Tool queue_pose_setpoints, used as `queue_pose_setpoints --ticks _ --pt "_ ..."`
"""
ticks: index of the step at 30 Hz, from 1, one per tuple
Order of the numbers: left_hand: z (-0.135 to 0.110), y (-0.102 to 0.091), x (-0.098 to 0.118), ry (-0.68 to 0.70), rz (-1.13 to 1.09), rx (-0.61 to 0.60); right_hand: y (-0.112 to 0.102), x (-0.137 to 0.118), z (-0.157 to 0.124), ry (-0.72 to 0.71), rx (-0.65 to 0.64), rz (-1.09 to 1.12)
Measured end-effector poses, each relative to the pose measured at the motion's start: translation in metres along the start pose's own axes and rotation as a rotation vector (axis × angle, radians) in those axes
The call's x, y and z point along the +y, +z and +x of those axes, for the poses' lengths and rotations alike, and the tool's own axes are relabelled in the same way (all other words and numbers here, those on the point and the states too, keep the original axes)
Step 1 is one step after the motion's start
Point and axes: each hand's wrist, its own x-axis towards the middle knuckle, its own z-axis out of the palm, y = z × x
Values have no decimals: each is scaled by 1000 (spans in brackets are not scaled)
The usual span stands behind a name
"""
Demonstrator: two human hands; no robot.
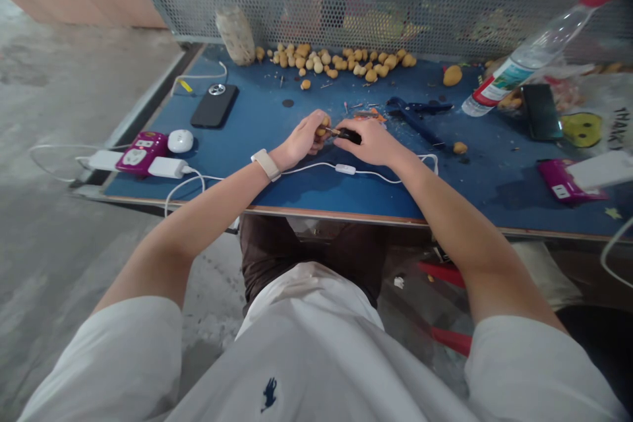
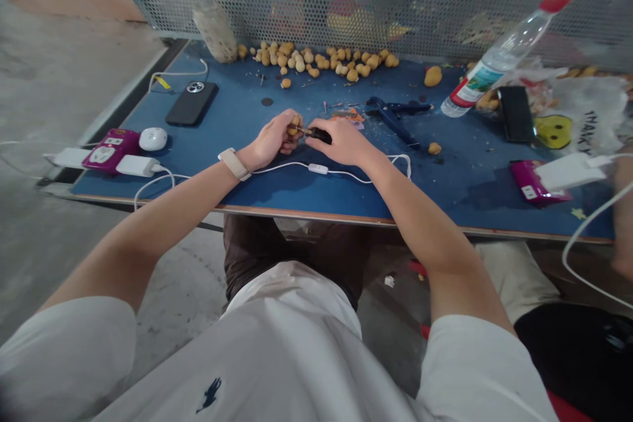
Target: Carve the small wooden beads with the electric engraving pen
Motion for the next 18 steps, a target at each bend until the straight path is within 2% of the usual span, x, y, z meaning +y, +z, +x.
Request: queue_pose_setpoints --ticks 18 --pt "5 -4 -5 -1 -72 -18 3 9 2 -45 99 27"
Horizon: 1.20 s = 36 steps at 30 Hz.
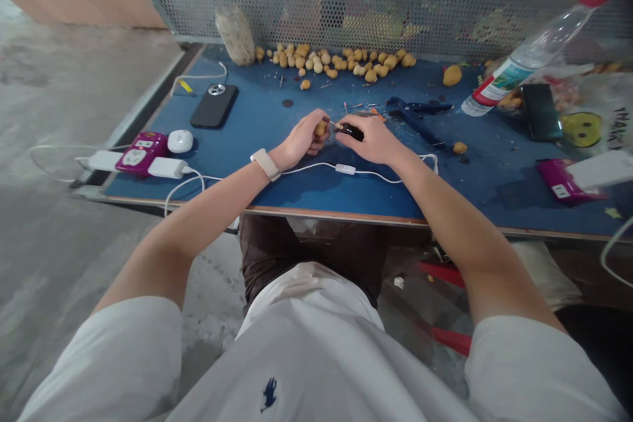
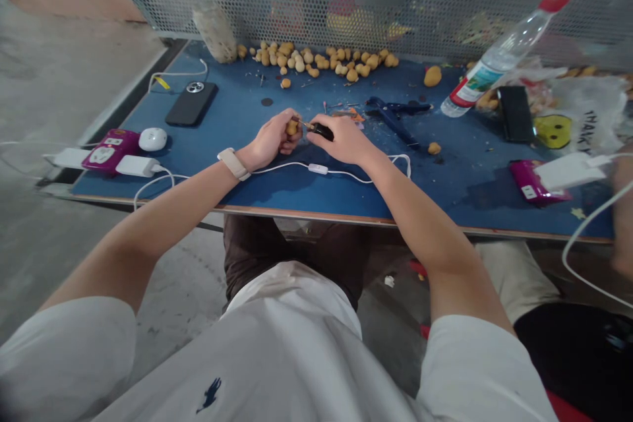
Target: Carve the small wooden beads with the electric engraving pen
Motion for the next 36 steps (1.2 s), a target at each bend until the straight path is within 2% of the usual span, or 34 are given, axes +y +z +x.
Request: queue_pose_setpoints --ticks 10,17,26,36 --pt "-1 -5 -3 87 57 -47 -1 -1 0 -43 -20 15" --pt "-3 -4 -3 162 83 -50 -2 -2 -1 -18 -6 -3" --pt "1 -3 -4 77 89 -29 -2 -1 -2 5 8 -1" --pt "-2 1 0 59 71 -11 -1 -1 -1 -15 -30 -11"
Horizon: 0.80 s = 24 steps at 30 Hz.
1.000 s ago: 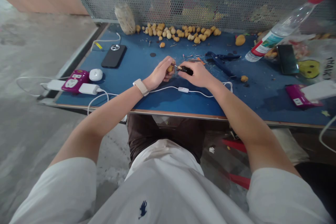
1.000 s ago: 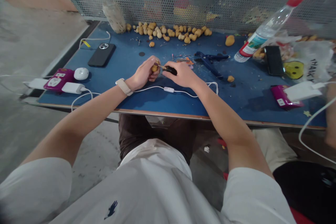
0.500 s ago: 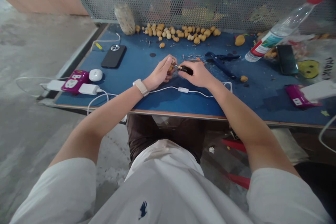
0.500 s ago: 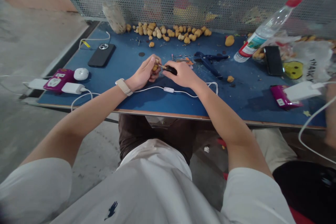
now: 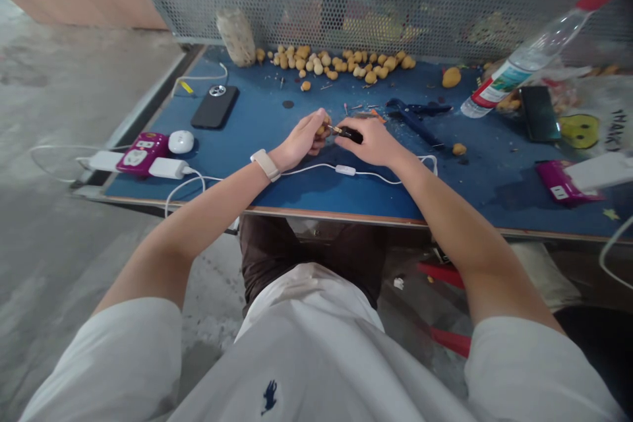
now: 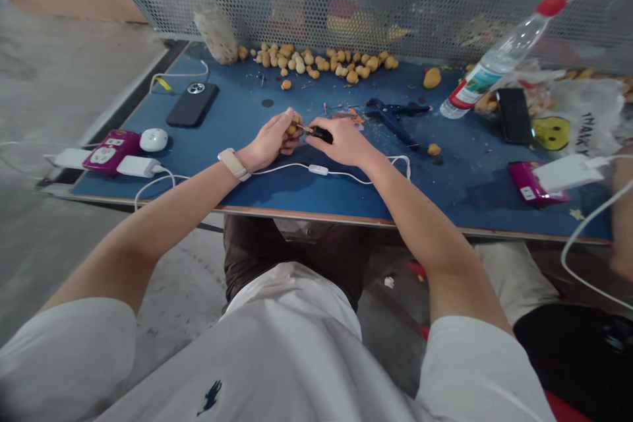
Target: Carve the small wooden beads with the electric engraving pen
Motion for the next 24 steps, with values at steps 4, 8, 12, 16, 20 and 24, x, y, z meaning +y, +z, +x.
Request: queue_pose_setpoints --ticks 4,8,12,16,20,24 --pt "-2 1 2 -1 -22 -17 0 -3 0 9 -28 -4" --pt "-5 3 5 -25 -36 -5 1 -4 -1 6 -31 -6" --pt "-5 5 7 -46 -68 -2 0 -3 -1 5 -14 2" --pt "-5 5 6 -51 -86 0 -1 -3 -1 22 -7 15" --pt "-4 4 4 -39 -87 -13 -1 -3 0 17 12 25" --pt "-4 3 3 -34 -88 -11 -1 -2 0 9 12 27"
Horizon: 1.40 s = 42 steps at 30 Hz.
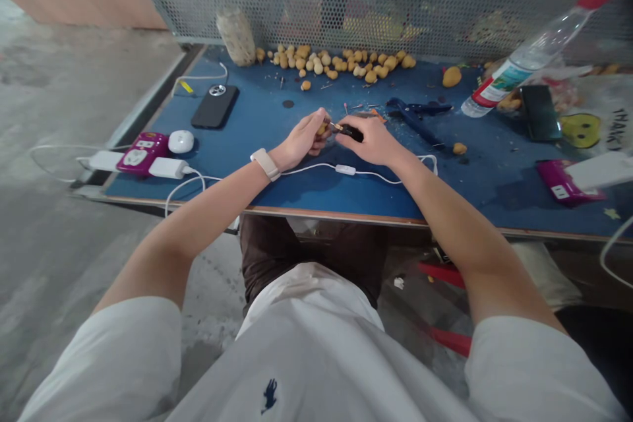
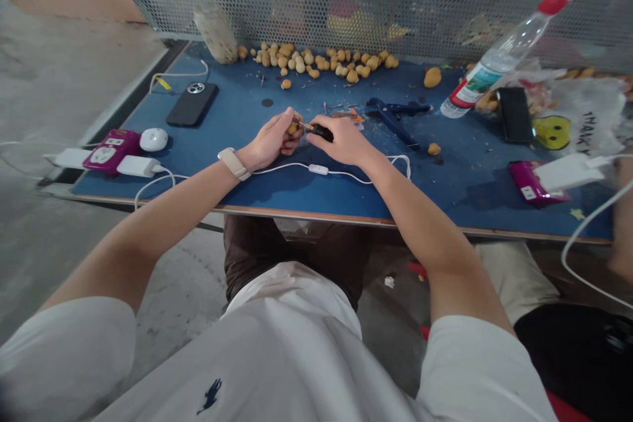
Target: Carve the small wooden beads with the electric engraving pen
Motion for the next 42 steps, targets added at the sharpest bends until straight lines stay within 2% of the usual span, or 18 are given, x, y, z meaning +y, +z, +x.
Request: queue_pose_setpoints --ticks 9,20,33,42 --pt "-2 3 2 -3 21 4 1 0 -1 0 -45 -13" --pt "-5 5 5 25 73 -4 0 3 0 35 24 -44" --pt "6 0 2 -69 -44 22 1 1 0 17 -45 -26" --pt "0 4 5 -49 -34 27 -2 0 0 29 -7 -2"
